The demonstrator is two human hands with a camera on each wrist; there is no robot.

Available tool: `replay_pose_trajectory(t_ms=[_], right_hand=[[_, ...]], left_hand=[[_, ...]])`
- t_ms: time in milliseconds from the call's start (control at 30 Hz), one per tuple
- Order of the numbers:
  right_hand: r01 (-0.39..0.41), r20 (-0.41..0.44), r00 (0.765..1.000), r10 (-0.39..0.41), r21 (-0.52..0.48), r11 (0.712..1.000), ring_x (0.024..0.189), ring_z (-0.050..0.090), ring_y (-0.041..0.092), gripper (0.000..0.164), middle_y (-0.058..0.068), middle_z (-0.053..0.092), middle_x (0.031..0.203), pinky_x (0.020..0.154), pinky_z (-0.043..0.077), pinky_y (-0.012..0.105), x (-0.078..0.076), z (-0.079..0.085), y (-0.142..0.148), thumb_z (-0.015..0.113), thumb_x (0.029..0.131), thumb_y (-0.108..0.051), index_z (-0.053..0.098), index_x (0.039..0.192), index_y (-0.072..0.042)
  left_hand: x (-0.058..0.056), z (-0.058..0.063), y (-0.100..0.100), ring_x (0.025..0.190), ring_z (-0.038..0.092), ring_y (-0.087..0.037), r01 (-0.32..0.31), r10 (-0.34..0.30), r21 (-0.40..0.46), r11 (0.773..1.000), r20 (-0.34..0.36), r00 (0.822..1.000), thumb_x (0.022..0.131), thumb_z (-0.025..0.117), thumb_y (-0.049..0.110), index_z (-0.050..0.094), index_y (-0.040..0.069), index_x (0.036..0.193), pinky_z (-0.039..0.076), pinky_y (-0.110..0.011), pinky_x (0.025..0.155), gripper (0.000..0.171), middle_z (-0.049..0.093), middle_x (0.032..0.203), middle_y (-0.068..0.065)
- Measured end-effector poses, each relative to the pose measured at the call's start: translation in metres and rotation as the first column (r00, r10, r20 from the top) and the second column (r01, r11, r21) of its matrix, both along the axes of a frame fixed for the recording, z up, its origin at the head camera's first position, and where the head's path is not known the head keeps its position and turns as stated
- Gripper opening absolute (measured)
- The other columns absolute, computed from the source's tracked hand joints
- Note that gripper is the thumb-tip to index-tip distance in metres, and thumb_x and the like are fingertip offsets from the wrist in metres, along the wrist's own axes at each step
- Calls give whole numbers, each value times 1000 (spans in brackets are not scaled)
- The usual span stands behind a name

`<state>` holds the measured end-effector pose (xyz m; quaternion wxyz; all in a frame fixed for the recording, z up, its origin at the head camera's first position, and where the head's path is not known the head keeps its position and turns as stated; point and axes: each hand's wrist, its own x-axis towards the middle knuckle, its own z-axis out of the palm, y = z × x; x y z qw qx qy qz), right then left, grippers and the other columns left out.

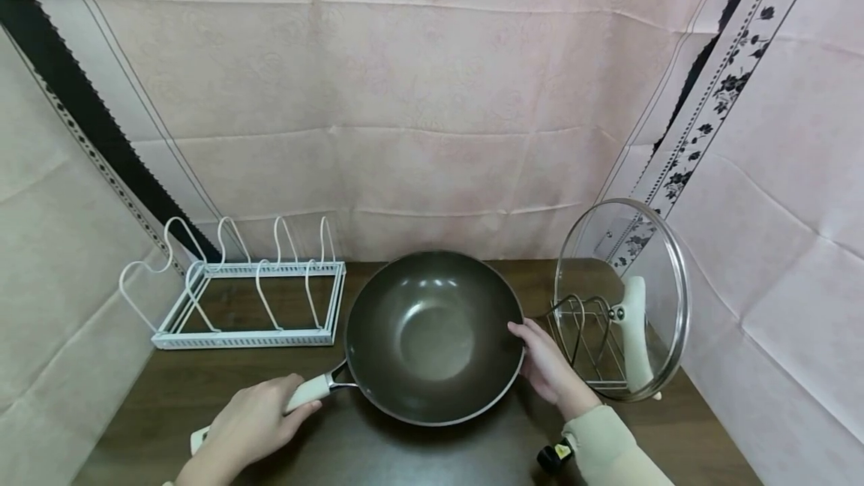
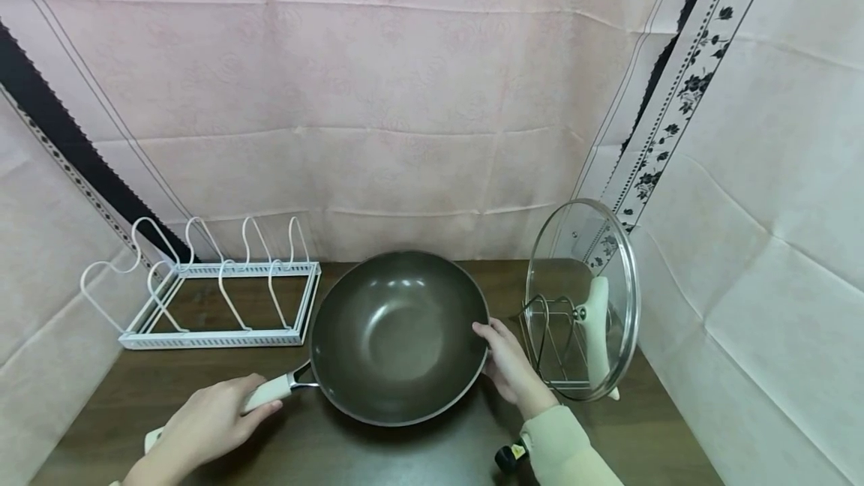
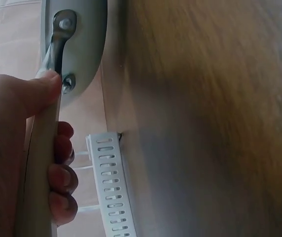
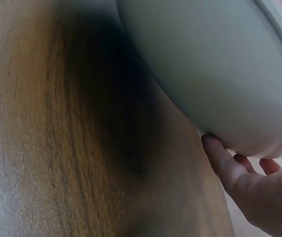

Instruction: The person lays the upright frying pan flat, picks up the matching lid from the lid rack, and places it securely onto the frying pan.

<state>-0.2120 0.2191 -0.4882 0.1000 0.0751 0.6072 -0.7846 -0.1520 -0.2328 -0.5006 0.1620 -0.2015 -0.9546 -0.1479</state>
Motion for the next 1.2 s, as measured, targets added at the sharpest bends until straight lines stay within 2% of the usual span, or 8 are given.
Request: replay_pose_trajectory(t_ms=[133, 333, 467, 533, 667, 767, 967, 1200], right_hand=[[-5, 29, 1000, 4, 40, 999, 122, 48, 31, 84, 23, 30, 149, 91, 45, 41, -1, -2, 3, 59, 94, -30, 5, 154, -6], [1, 53, 999, -4, 58, 998, 122, 47, 32, 78, 22, 30, 150, 92, 45, 43, -1, -5, 5, 57, 93, -23, 12, 153, -6], [6, 59, 998, -9, 58, 998, 124, 44, 29, 85, 20, 25, 152, 95, 42, 41, -2, -8, 5, 56, 92, -23, 0, 154, -7], [13, 63, 998, -17, 57, 998, 120, 49, 28, 83, 19, 31, 149, 93, 44, 41, -3, -10, 5, 56, 92, -23, 4, 154, -7], [6, 47, 999, -9, 53, 999, 106, 59, 27, 63, 18, 51, 133, 86, 49, 42, -4, -13, 5, 53, 92, -19, 27, 149, -7], [-3, 42, 999, 2, 42, 999, 103, 61, 27, 55, 17, 55, 127, 84, 50, 43, -4, -13, 6, 50, 91, -16, 37, 144, -8], [6, 21, 1000, -9, 115, 993, 114, 54, 29, 66, 20, 40, 144, 87, 48, 40, -1, -13, 6, 49, 89, -11, 25, 150, -6], [25, 1, 1000, -26, 146, 989, 114, 53, 30, 66, 23, 42, 141, 86, 49, 40, 6, -12, 6, 49, 86, -5, 27, 148, -3]], left_hand=[[1, 2, -3, 53, 34, -1, 18, -18, -16, 1000, 13, 1000, 81, 73, 50, 52, 30, 79, 34, -29, 50, 29, 29, 60, 20], [1, 4, -5, 54, 34, -1, 40, -39, -49, 998, 21, 999, 83, 70, 54, 54, 29, 81, 34, -28, 51, 29, 30, 60, 21], [1, 5, -6, 54, 35, 0, 45, -44, -54, 998, 8, 999, 82, 70, 54, 57, 28, 84, 36, -29, 51, 29, 32, 62, 22], [1, 5, -7, 55, 36, 0, 50, -50, -52, 997, 1, 999, 82, 71, 54, 59, 28, 86, 37, -29, 51, 29, 33, 63, 23], [1, 5, -8, 54, 36, 1, 62, -63, -52, 997, -18, 998, 82, 71, 54, 60, 28, 87, 37, -29, 50, 29, 33, 63, 24], [0, 5, -9, 53, 34, 1, 68, -71, -60, 996, -39, 997, 81, 71, 54, 59, 27, 85, 35, -28, 49, 30, 32, 62, 24], [-7, 5, -15, 51, 34, 1, 69, -80, -96, 993, -118, 990, 78, 73, 54, 60, 27, 84, 33, -28, 45, 31, 34, 63, 24], [-15, 8, -20, 52, 41, -4, 77, -101, -111, 991, -233, 967, 75, 75, 53, 64, 25, 88, 35, -30, 45, 33, 47, 70, 21]])
